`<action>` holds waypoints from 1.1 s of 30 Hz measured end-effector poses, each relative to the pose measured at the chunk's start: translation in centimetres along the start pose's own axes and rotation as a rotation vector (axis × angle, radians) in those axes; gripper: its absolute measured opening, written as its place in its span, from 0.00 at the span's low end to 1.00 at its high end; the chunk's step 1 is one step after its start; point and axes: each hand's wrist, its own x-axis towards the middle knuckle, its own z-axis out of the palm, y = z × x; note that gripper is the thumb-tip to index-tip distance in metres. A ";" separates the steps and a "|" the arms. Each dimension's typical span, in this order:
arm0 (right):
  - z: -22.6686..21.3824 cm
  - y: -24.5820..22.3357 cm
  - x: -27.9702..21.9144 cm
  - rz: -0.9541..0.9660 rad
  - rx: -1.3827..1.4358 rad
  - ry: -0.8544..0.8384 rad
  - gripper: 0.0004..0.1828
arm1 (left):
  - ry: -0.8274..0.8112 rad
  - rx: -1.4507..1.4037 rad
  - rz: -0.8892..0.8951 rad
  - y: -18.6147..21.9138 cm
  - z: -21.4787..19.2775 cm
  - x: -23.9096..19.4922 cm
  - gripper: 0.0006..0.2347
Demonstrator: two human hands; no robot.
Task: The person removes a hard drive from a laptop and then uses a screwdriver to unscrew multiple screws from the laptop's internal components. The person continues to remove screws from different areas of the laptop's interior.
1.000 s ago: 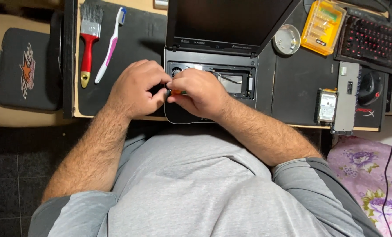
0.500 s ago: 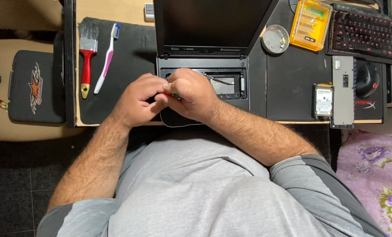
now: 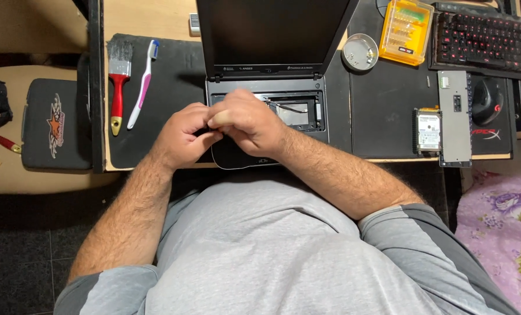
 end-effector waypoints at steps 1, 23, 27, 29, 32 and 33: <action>-0.4 -0.4 0.3 0.018 -0.045 -0.027 0.09 | 0.006 -0.001 -0.016 -0.4 0.0 -0.2 0.03; 1.6 -0.7 -0.7 0.012 -0.064 0.153 0.10 | 0.227 0.066 -0.071 -2.6 2.8 -0.8 0.11; 1.2 -1.5 0.1 -0.048 -0.070 0.153 0.13 | 0.188 0.012 -0.073 -0.4 2.0 -0.1 0.08; 1.1 -1.3 -0.4 -0.055 -0.141 0.139 0.15 | 0.112 -0.063 -0.031 0.1 1.5 -0.1 0.05; 0.9 -1.3 -0.5 -0.038 -0.086 0.106 0.14 | 0.141 -0.062 -0.081 0.8 1.6 0.0 0.07; 0.9 -1.3 -0.5 -0.039 -0.084 0.104 0.14 | 0.143 -0.062 -0.081 0.4 1.6 -0.2 0.07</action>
